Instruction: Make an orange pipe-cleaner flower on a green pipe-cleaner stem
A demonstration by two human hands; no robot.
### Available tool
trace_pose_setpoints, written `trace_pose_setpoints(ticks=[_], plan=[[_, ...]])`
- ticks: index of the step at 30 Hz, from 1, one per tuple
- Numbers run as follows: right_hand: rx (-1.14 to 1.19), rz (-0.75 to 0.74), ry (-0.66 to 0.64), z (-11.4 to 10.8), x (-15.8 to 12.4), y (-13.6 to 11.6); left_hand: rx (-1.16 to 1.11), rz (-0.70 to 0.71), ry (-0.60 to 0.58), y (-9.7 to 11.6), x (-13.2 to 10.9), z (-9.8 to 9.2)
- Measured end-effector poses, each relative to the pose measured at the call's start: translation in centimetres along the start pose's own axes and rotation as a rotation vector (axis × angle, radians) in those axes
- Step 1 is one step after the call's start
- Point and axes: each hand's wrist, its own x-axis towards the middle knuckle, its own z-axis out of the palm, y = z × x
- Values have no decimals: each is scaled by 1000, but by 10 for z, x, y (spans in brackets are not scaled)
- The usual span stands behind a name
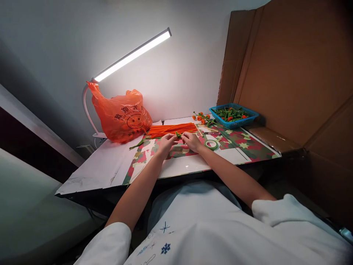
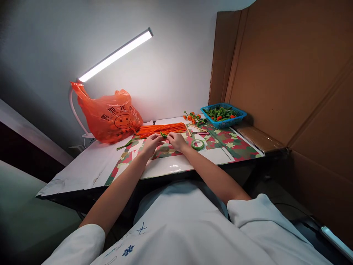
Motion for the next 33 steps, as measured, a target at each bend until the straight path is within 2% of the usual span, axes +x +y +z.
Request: trace_pose_setpoints(ticks=[3, 5, 9, 12, 15, 19, 22, 25, 33], plan=[[-11, -3, 19, 0, 0, 0, 38, 19, -50, 0, -1, 0], [-28, -19, 43, 1, 0, 1, 78, 82, -74, -1, -2, 0], [-66, -70, 89, 1, 0, 3, 193, 233, -59, -2, -3, 1], [-104, -88, 87, 1, -1, 4, 262, 292, -46, 0, -5, 1], [-91, -84, 85, 1, -1, 3, 213, 288, -49, 2, -6, 2], [27, -29, 99, 2, 0, 0, 31, 212, -23, 2, -3, 3], [39, 6, 63, 3, 0, 0, -43, 152, -21, 0, -1, 2], [-28, 9, 41, 5, -1, 2, 0, 131, -53, -2, -1, 1], [-91, -75, 68, 2, -3, -2, 185, 239, -49, -3, 2, -1]])
